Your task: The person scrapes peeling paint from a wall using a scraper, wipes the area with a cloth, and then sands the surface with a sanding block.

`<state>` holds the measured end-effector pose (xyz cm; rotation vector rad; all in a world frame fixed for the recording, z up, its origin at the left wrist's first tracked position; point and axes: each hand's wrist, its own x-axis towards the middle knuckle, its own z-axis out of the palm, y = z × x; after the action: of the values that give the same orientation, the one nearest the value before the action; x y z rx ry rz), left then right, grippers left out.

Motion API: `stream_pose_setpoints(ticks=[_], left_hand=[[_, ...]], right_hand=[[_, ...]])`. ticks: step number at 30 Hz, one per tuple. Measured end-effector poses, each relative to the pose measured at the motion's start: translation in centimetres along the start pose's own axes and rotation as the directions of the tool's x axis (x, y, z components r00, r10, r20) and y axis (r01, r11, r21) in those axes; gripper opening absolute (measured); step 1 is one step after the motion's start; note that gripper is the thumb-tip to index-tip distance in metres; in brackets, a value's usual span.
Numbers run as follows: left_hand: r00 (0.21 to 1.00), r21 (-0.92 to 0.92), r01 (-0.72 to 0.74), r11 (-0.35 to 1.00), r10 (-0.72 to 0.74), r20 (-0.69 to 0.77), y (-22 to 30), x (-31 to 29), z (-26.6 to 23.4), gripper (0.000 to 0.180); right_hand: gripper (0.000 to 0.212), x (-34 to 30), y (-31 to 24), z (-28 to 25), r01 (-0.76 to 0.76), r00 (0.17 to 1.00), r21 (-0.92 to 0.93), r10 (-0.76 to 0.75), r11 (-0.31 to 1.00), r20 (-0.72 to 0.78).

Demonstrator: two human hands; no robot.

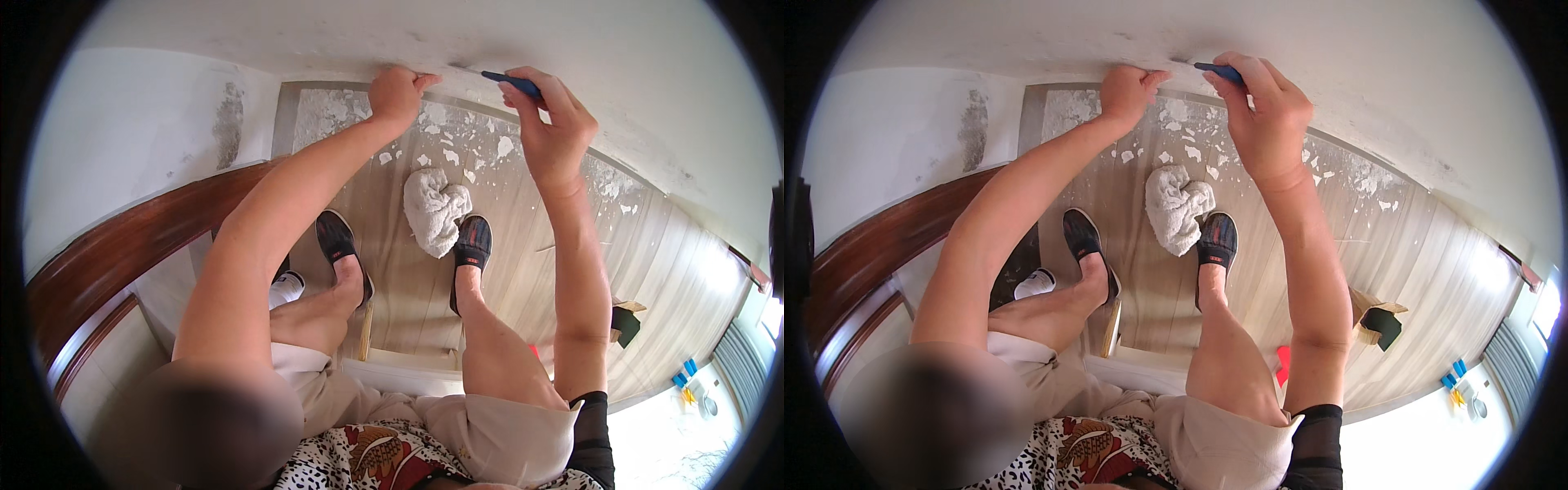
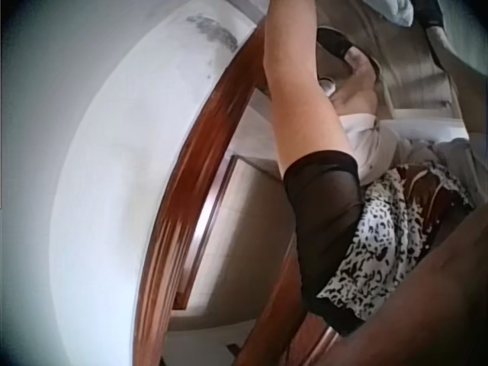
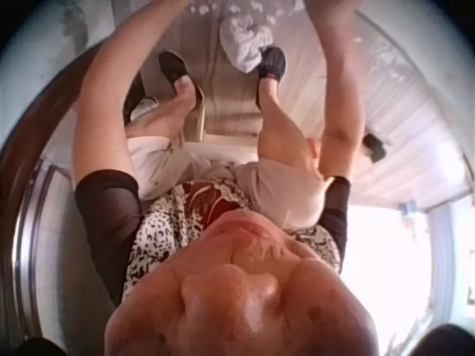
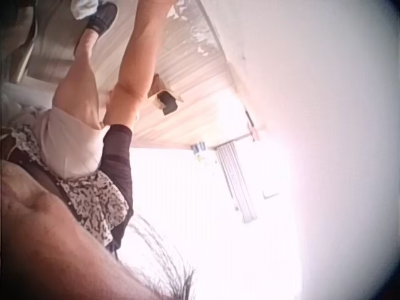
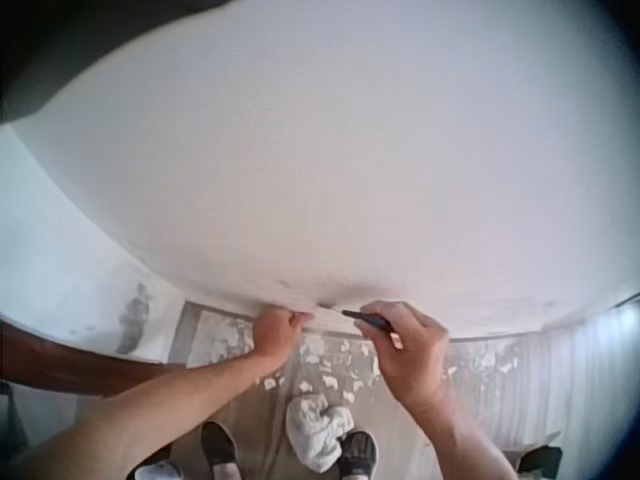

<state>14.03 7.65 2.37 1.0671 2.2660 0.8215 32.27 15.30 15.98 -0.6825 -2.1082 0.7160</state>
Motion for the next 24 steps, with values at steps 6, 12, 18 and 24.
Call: stream_pose_setpoints(ticks=[6,12,18,24], left_hand=[[0.997,0.119,-0.019,0.993,0.027,-0.073,-1.8,0.3,-0.5,0.048],[0.997,0.111,-0.003,0.994,0.010,-0.070,-0.7,-0.4,0.0,0.054],[0.994,0.099,0.091,0.991,-0.085,-0.066,-2.8,0.0,-0.5,0.061],[0.998,0.235,0.023,0.972,-0.008,-0.064,-2.4,0.4,-0.8,0.061]], right_hand=[[0.013,1.1,-2.7,-1.3,0.021,0.988,0.189,0.009,0.982,-0.157],[0.014,-0.6,-0.2,0.6,-0.064,0.997,0.108,0.067,0.992,-0.029],[0.011,0.1,-3.1,-0.4,-0.061,0.973,0.358,0.135,0.932,-0.185],[0.012,0.4,-1.6,2.0,-0.039,0.993,0.216,0.061,0.976,-0.097]])
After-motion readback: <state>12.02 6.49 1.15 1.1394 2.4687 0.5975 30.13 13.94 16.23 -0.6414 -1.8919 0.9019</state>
